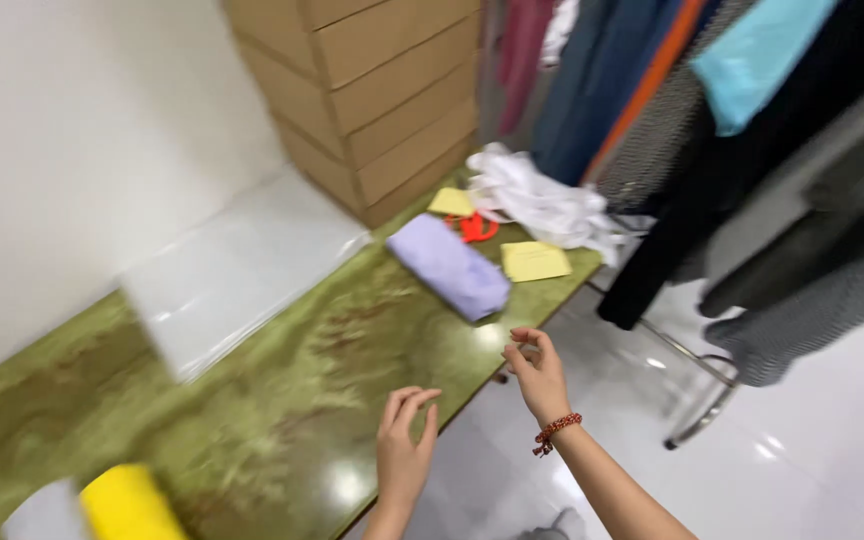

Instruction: The person takes a gray t-shirt from a clothing rack, folds it neatly on a table, and places it aside. They repeat this process with a black t-shirt and a pair of black pants, folding each item and stacking them on the table.

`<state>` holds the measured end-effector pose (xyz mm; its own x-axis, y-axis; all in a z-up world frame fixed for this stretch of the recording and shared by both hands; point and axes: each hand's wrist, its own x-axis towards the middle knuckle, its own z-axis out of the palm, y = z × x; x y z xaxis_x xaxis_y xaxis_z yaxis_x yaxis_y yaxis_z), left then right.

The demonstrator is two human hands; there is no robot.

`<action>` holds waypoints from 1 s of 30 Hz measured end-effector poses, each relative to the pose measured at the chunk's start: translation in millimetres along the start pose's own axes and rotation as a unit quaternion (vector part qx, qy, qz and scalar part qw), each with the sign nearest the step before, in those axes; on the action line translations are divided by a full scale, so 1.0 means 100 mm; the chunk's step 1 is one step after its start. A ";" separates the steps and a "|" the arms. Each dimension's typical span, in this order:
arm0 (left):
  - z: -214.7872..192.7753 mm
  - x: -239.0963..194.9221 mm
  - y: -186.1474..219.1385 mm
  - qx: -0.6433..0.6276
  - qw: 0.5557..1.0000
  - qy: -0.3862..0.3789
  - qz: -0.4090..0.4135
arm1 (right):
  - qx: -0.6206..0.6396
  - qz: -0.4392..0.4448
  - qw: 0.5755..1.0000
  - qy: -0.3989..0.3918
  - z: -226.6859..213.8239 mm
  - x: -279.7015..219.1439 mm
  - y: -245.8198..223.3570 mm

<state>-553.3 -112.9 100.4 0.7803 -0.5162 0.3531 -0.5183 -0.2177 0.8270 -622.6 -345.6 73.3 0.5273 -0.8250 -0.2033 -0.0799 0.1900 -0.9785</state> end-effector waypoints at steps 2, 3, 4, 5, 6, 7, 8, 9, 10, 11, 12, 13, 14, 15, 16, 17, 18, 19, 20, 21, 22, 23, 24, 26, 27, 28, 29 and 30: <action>0.50 0.19 0.28 -0.052 0.998 -0.037 0.006 | 0.016 -0.008 0.998 0.055 -0.67 0.21 -0.23; 0.76 0.28 0.42 -0.089 0.994 -0.056 -0.003 | 0.030 -0.011 0.996 0.084 -0.99 0.31 -0.35; 1.06 0.37 0.53 -0.101 0.992 -0.069 0.004 | 0.028 -0.016 0.994 0.102 -1.32 0.40 -0.46; 1.36 0.46 0.63 -0.103 0.990 -0.095 -0.019 | 0.048 -0.021 0.991 0.123 -1.63 0.47 -0.56; 1.64 0.52 0.73 -0.102 0.987 -0.117 -0.044 | 0.066 -0.026 0.988 0.138 -1.92 0.54 -0.65; 1.89 0.56 0.95 -0.112 0.985 -0.125 -0.039 | 0.063 -0.031 0.986 0.150 -2.22 0.54 -0.76; 2.13 0.66 1.15 -0.133 0.977 -0.152 -0.072 | 0.075 -0.029 0.983 0.167 -2.46 0.58 -0.87; 2.35 0.74 1.35 -0.153 0.966 -0.178 -0.105 | 0.088 -0.028 0.979 0.184 -2.70 0.61 -0.98; 2.61 0.83 1.53 -0.159 0.965 -0.186 -0.097 | 0.088 -0.034 0.976 0.195 -2.90 0.62 -1.13; 2.85 0.92 1.72 -0.163 0.960 -0.205 -0.099 | 0.084 -0.037 0.974 0.205 -3.10 0.62 -1.27; 3.05 1.00 1.88 -0.162 0.955 -0.225 -0.103 | 0.082 -0.037 0.973 0.214 -3.26 0.61 -1.39; 3.26 1.07 2.04 -0.164 0.954 -0.233 -0.097 | 0.084 -0.040 0.970 0.223 -3.43 0.65 -1.45; 3.46 1.15 2.20 -0.179 0.950 -0.249 -0.066 | 0.087 -0.047 0.970 0.223 -3.58 0.70 -1.51; 3.64 1.23 2.35 -0.194 0.944 -0.264 -0.035 | 0.089 -0.054 0.969 0.222 -3.72 0.74 -1.58; 3.78 1.33 2.51 -0.196 0.943 -0.268 -0.030 | 0.091 -0.059 0.968 0.227 -3.82 0.79 -1.67; 3.92 1.43 2.67 -0.212 0.935 -0.285 -0.018 | 0.084 -0.073 0.969 0.223 -3.91 0.83 -1.75; 4.04 1.53 2.82 -0.227 0.926 -0.302 -0.007 | 0.077 -0.087 0.969 0.217 -3.98 0.87 -1.83; 4.17 1.71 2.97 -0.230 0.924 -0.305 -0.001 | 0.078 -0.091 0.968 0.222 -4.06 0.91 -1.93; 4.30 1.88 3.12 -0.225 0.932 -0.273 0.073 | 0.056 -0.109 0.970 0.211 -4.12 0.94 -2.02; 4.41 2.05 3.26 -0.220 0.934 -0.240 0.146 | 0.033 -0.127 0.971 0.201 -4.18 0.97 -2.10; 4.49 2.27 3.48 -0.222 0.932 -0.243 0.149 | 0.034 -0.129 0.969 0.206 -4.23 1.00 -2.24; 4.57 2.48 3.70 -0.241 0.926 -0.211 0.202 | 0.018 -0.145 0.971 0.189 -4.28 1.03 -2.37; 4.65 2.70 3.92 -0.258 0.915 -0.178 0.254 | 0.003 -0.161 0.972 0.172 -4.32 1.06 -2.50; 4.75 3.09 4.42 -0.270 0.905 -0.148 0.293 | -0.007 -0.202 0.963 0.181 -4.38 1.21 -2.71; 4.80 3.28 4.67 -0.279 0.895 -0.116 0.328 | -0.018 -0.239 0.953 0.184 -4.40 1.29 -2.82; 4.93 3.48 4.84 -0.282 0.893 -0.120 0.329 | -0.018 -0.239 0.952 0.190 -4.43 1.37 -2.94; 5.06 3.68 5.02 -0.292 0.884 -0.122 0.345 | -0.024 -0.258 0.946 0.197 -4.45 1.46 -3.05; 5.19 3.88 5.18 -0.300 0.874 -0.125 0.361 | -0.029 -0.276 0.939 0.204 -4.45 1.55 -3.16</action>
<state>-700.2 -855.6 438.8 0.1859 -0.5206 0.8333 -0.5086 0.6747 0.5349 -892.2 -770.0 336.0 0.1350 -0.9264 0.3516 0.0580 -0.3469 -0.9361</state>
